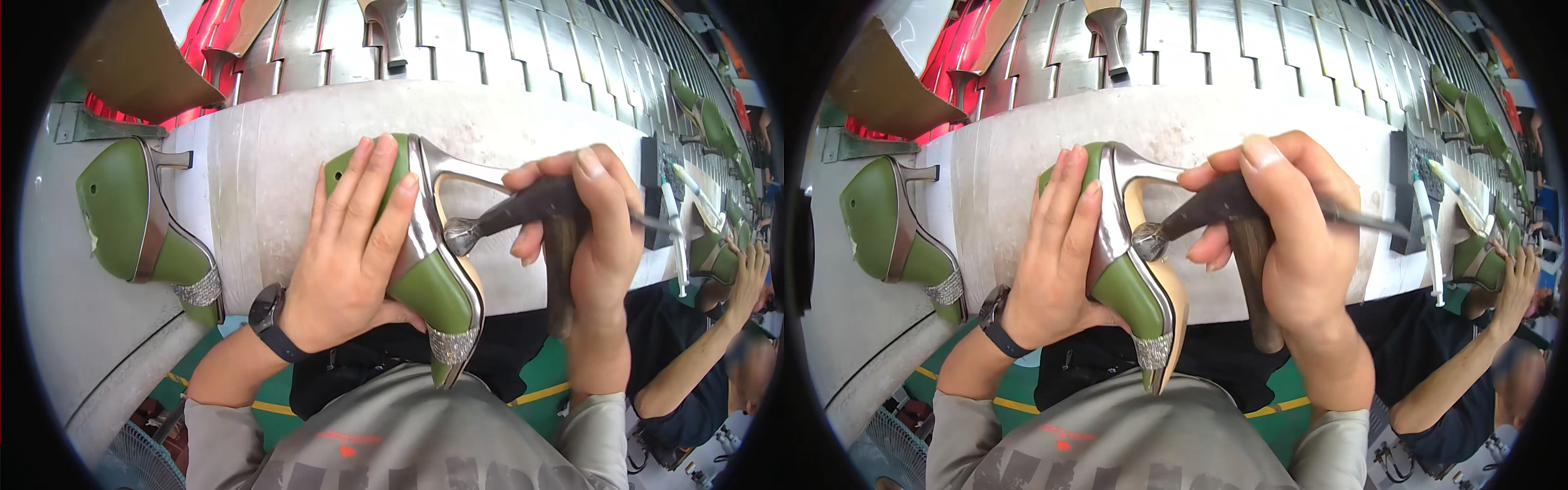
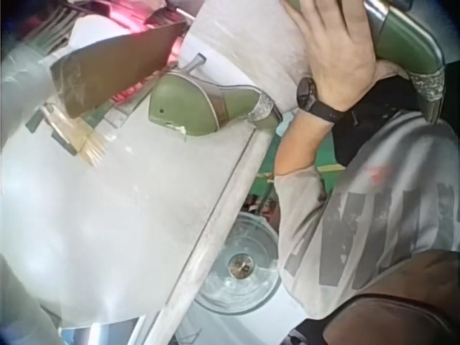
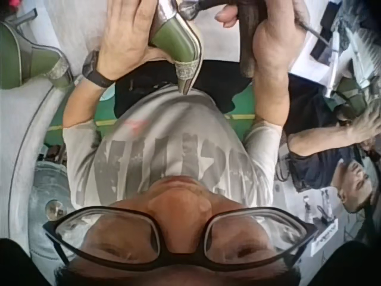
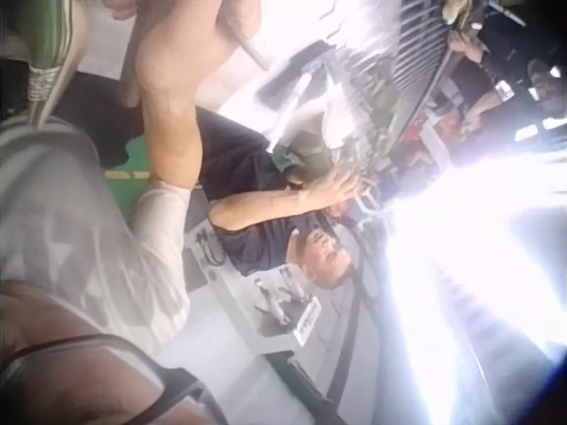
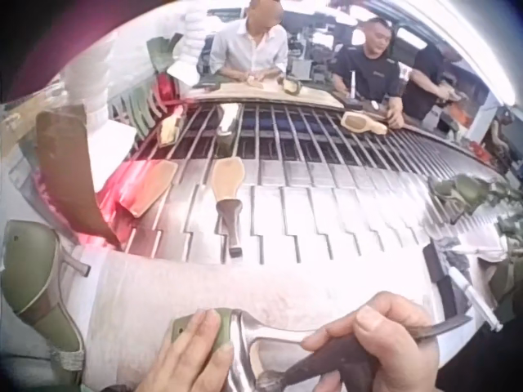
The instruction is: The person attaches soles to high-heeled shoes on shoe lasts by pressing the soles on by hand, tapping the edges with a hammer, applying adhesive with a syringe, and hammering the seams.
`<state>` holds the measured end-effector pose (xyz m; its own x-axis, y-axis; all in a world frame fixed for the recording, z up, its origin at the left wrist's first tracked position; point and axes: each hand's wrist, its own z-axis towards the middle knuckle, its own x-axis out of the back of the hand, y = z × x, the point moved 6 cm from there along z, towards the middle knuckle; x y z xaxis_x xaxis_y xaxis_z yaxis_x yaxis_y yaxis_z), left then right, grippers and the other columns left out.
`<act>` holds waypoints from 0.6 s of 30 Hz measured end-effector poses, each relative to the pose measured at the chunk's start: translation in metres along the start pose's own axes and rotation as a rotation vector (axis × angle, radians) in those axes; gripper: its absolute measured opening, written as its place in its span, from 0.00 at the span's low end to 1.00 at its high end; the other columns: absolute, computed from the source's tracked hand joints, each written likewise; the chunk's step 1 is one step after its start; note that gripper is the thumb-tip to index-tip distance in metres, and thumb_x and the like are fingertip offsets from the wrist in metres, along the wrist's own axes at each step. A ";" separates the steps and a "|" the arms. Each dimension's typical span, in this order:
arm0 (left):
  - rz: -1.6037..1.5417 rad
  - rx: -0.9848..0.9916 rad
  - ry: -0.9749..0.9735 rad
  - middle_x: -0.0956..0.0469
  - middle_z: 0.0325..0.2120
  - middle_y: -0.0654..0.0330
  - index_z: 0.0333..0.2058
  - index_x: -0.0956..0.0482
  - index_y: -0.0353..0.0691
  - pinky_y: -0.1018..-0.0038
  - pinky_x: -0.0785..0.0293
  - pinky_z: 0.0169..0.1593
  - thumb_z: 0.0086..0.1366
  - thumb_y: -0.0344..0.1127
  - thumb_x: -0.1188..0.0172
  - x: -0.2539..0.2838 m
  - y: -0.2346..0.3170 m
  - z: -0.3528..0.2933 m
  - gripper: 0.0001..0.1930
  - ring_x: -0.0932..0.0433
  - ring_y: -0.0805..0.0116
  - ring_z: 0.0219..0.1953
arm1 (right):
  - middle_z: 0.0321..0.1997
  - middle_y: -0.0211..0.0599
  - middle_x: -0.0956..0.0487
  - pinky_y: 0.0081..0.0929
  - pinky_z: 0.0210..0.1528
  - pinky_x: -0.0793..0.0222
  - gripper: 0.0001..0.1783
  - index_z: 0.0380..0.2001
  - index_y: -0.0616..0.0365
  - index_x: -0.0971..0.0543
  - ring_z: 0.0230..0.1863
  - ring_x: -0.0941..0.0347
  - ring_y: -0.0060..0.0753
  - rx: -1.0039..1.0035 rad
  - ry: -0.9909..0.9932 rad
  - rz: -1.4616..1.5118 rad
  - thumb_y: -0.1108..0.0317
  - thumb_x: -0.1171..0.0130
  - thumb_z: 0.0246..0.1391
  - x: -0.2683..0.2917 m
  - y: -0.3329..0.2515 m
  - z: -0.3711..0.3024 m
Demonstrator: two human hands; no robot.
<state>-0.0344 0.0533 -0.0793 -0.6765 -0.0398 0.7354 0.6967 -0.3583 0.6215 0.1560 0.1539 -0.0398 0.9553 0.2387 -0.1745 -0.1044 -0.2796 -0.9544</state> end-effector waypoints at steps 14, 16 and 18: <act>0.022 0.031 -0.026 0.49 0.76 0.35 0.75 0.45 0.40 0.25 0.46 0.68 0.37 0.57 0.23 0.002 -0.002 0.001 0.66 0.47 0.33 0.76 | 0.32 0.54 0.16 0.19 0.15 0.33 0.18 0.32 0.65 0.24 0.12 0.29 0.27 0.045 -0.107 -0.338 0.58 0.47 0.66 -0.041 -0.023 0.038; 0.037 0.028 -0.022 0.48 0.76 0.36 0.75 0.44 0.41 0.26 0.45 0.68 0.34 0.55 0.21 0.002 -0.003 0.002 0.68 0.46 0.34 0.76 | 0.31 0.55 0.16 0.19 0.14 0.34 0.18 0.32 0.64 0.25 0.12 0.30 0.27 0.048 -0.066 -0.274 0.58 0.47 0.66 -0.032 -0.018 0.034; 0.063 0.003 -0.042 0.50 0.75 0.33 0.76 0.47 0.40 0.29 0.48 0.70 0.39 0.59 0.22 0.002 -0.005 0.002 0.67 0.47 0.29 0.75 | 0.31 0.56 0.16 0.19 0.14 0.34 0.17 0.32 0.63 0.26 0.11 0.31 0.27 0.049 -0.068 -0.268 0.58 0.47 0.66 -0.027 -0.017 0.026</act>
<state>-0.0387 0.0564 -0.0804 -0.6209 -0.0225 0.7836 0.7382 -0.3532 0.5747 0.1250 0.1769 -0.0254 0.9299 0.3606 0.0718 0.1351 -0.1535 -0.9789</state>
